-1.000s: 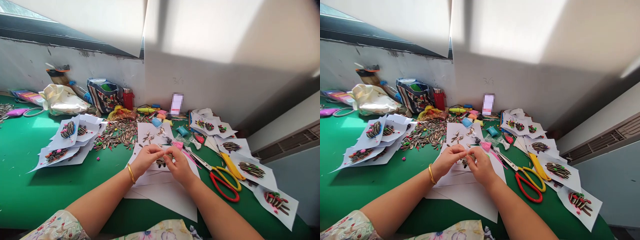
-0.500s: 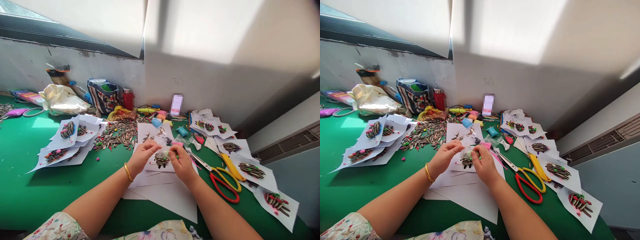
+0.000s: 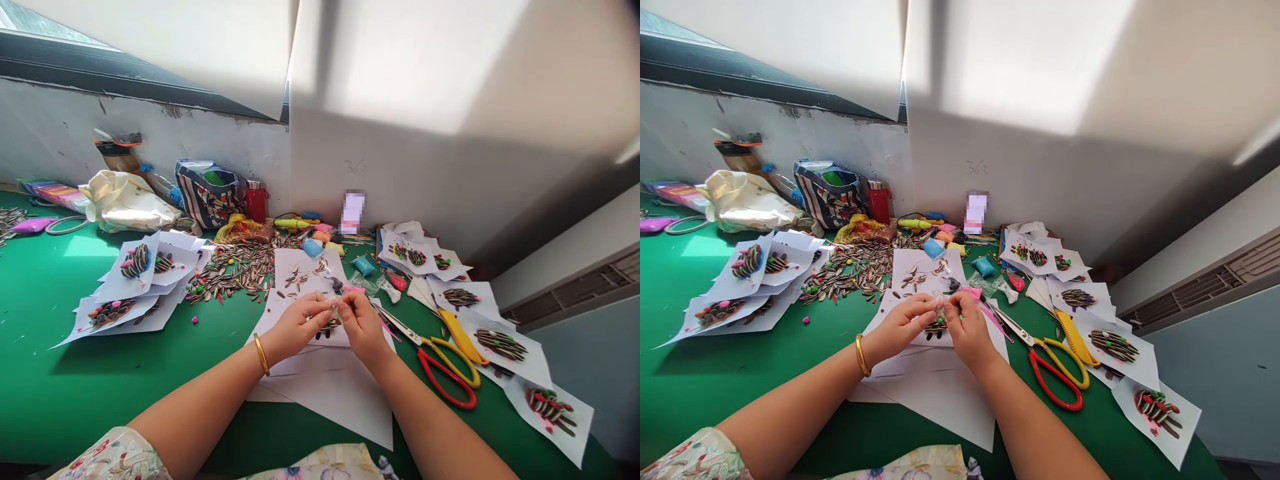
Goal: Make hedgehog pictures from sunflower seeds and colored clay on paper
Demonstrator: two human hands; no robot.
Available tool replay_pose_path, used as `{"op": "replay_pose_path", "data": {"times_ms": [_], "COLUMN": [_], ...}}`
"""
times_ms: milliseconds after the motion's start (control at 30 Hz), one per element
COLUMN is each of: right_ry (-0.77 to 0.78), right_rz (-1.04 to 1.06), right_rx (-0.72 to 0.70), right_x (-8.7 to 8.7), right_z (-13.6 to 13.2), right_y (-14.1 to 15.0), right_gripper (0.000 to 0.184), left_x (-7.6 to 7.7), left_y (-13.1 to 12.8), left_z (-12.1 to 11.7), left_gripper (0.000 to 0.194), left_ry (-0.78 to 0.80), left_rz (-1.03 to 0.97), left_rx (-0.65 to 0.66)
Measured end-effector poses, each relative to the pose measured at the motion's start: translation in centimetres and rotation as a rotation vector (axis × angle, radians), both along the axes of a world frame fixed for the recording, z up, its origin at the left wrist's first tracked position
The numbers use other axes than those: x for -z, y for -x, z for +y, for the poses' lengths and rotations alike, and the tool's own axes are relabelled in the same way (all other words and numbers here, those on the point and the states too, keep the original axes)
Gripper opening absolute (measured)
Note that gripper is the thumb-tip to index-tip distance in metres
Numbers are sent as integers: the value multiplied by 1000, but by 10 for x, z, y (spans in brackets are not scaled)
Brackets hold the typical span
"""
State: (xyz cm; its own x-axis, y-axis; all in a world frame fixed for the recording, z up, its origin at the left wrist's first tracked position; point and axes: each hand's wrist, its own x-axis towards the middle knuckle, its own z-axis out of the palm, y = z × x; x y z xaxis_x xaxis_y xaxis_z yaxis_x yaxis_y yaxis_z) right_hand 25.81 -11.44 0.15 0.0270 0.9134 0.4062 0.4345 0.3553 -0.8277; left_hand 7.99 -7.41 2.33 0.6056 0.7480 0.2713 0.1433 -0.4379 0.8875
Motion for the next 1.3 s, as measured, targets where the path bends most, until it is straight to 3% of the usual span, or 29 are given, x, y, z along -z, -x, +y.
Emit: {"op": "replay_pose_path", "data": {"times_ms": [133, 267, 367, 600, 733, 900, 1133, 1300], "right_ry": [-33, -53, -88, -112, -66, -65, -1, 22], "right_rz": [-44, -133, -175, -174, -176, -167, -51, -106], "right_rx": [8, -34, -47, 4, 0, 8, -80, -96], "right_x": [1, 1, -1, -4, -3, -1, 5, 4], "right_z": [2, 5, 5, 3, 4, 7, 9, 7], "right_y": [-3, -8, -9, -4, -3, -6, -10, -8], "right_gripper": [17, 25, 30, 6, 4, 12, 22, 31], "left_x": [1, 0, -2, 2, 5, 1, -1, 5], "left_y": [0, 4, 7, 2, -2, 3, 8, 12], "left_z": [0, 3, 5, 2, 0, 4, 10, 16], "left_gripper": [30, 28, 31, 32, 34, 31, 38, 34], "left_ry": [19, 42, 94, 47, 26, 96, 313, 427], "left_rz": [-85, -110, -124, -18, 5, -84, -169, -186], "left_rx": [-156, -202, -189, -137, -114, -199, -129, -71]}}
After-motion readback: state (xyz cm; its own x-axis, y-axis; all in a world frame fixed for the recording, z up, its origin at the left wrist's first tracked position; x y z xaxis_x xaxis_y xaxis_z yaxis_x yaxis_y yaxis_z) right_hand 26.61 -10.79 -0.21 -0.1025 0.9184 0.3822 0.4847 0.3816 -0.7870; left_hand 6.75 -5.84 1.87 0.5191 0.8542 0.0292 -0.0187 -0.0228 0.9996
